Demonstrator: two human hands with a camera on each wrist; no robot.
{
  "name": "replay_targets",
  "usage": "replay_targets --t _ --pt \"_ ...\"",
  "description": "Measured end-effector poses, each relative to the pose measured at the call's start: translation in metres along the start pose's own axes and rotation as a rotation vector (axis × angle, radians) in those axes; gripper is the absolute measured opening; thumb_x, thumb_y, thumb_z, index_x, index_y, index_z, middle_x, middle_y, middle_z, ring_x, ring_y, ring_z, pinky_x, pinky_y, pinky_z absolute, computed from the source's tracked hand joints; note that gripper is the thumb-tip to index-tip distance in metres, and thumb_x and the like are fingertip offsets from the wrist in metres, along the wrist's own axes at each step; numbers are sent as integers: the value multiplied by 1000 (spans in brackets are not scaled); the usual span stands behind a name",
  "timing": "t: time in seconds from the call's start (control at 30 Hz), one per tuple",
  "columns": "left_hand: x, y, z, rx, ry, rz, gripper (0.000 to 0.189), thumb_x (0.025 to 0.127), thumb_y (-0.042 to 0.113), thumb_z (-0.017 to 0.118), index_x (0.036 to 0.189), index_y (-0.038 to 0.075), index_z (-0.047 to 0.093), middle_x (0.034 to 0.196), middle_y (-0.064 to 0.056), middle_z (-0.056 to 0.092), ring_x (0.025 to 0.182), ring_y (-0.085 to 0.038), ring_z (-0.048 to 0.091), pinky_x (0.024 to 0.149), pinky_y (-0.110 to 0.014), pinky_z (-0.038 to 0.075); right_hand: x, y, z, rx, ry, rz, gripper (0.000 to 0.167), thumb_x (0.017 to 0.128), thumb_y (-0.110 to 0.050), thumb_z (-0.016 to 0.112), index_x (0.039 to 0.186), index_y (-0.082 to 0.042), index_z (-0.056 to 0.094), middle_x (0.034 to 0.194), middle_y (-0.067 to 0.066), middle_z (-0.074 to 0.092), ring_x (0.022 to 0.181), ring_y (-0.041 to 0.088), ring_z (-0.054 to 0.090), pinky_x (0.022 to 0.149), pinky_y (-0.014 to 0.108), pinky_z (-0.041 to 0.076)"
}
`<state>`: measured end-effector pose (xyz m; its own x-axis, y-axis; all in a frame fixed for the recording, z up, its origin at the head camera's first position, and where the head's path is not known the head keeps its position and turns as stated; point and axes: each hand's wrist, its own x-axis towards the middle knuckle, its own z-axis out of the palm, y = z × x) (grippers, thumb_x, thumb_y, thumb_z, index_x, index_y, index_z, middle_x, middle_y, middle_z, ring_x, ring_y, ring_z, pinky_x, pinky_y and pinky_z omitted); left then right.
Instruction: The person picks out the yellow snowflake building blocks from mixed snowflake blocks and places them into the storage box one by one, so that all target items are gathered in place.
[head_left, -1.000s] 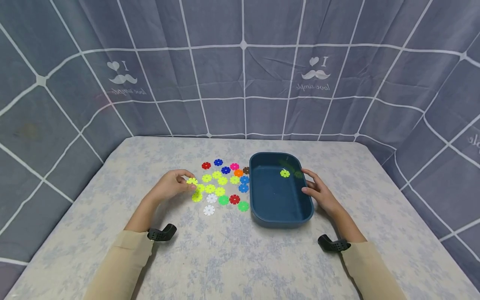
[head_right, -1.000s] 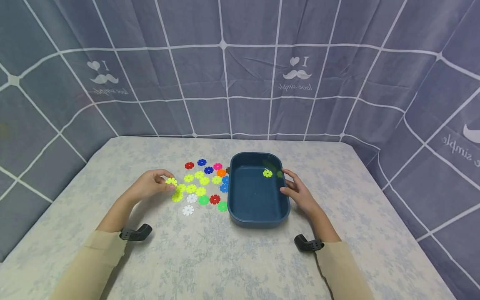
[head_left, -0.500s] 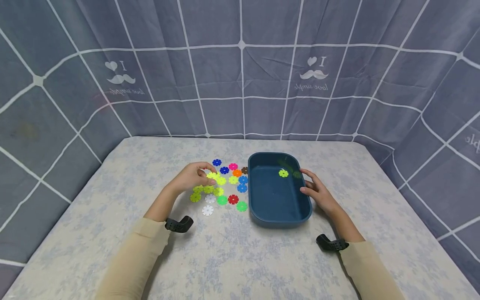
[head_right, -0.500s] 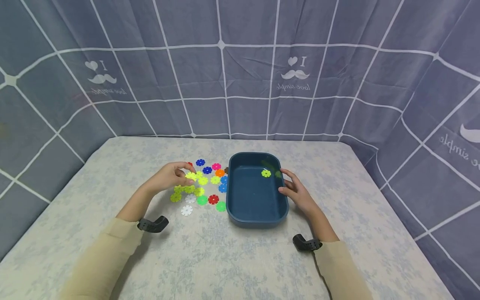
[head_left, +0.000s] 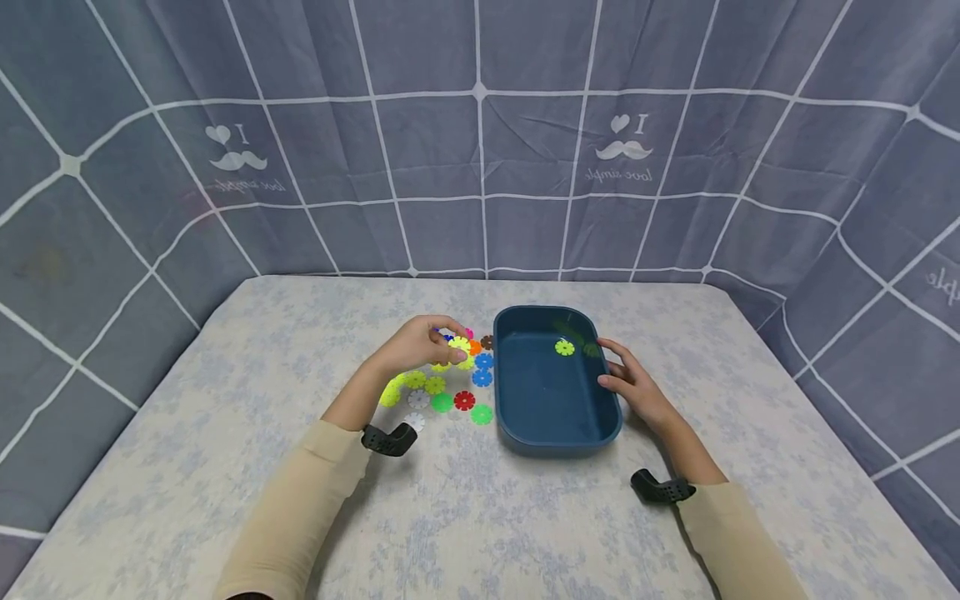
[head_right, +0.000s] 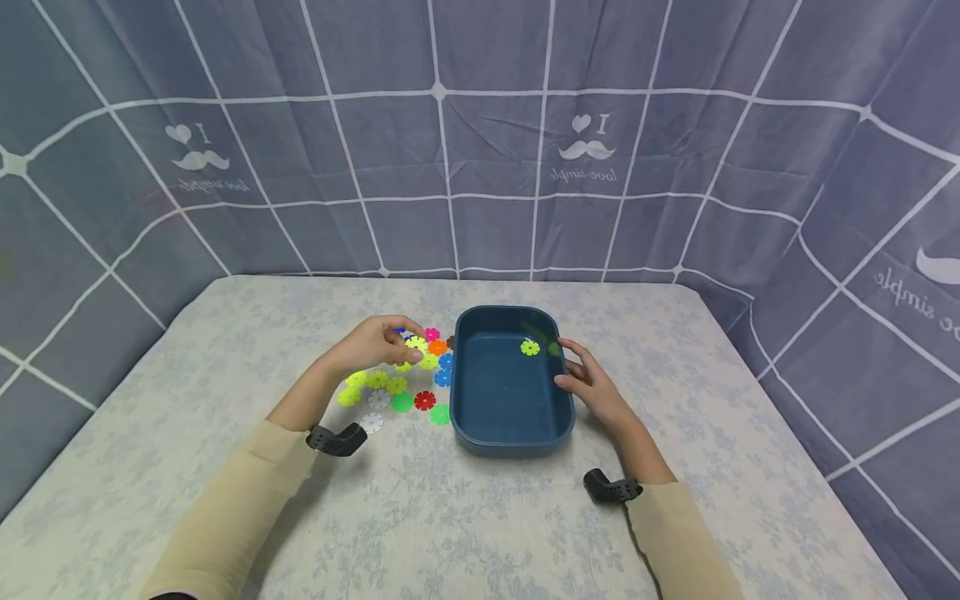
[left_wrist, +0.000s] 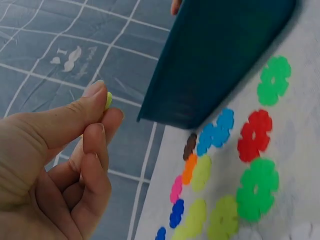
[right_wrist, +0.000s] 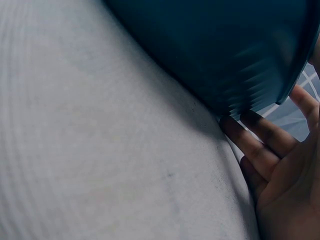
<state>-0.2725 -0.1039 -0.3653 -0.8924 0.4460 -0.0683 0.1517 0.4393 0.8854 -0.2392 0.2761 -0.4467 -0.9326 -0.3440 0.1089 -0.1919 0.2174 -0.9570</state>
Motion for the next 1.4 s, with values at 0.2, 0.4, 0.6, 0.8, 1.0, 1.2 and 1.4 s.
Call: replay_targets --t 0.2,0.4,0.6,0.8,1.0,1.2,1.4 --pt "13 18 13 -32 -39 36 34 90 12 71 121 1 65 88 -16 71 94 -45 63 87 -56 48 1 2 0 -3 4 5 64 102 -13 50 156 -12 16 149 30 32 137 45 32 104 63 30" --pt "29 31 30 -16 -72 70 31 92 10 68 121 -2 65 85 -13 70 93 -42 65 86 -50 51 0 1 0 1 4 5 65 102 -13 50 156 -11 15 148 31 33 135 47 34 103 63 31" --pt "41 39 43 -17 -83 88 30 92 10 68 119 -2 66 80 -9 70 88 -40 65 80 -43 54 0 1 0 -4 4 8 65 101 -13 50 156 -11 15 148 31 34 135 47 35 103 63 31" --pt "51 42 52 -42 -102 84 29 93 8 66 119 -4 65 82 -9 70 87 -39 65 80 -44 54 0 1 0 -5 -1 -1 65 102 -12 49 156 -11 14 147 31 35 134 47 36 103 63 31" --pt "58 48 58 -46 -109 67 26 95 10 65 118 -1 67 81 -8 69 81 -31 66 79 -43 54 0 1 0 -9 2 -1 64 101 -11 49 156 -11 15 147 31 35 134 47 36 103 63 31" --pt "65 52 62 -25 -120 85 27 96 11 63 119 -2 67 81 -9 69 78 -27 66 65 -26 52 0 1 1 -2 8 8 65 101 -12 50 156 -11 15 148 31 34 134 47 35 103 63 31" --pt "71 58 69 -25 -127 96 28 97 11 62 120 -4 65 85 -12 69 91 -42 64 78 -40 54 0 1 1 5 7 2 64 101 -12 51 155 -10 16 148 31 34 135 46 34 103 63 30"
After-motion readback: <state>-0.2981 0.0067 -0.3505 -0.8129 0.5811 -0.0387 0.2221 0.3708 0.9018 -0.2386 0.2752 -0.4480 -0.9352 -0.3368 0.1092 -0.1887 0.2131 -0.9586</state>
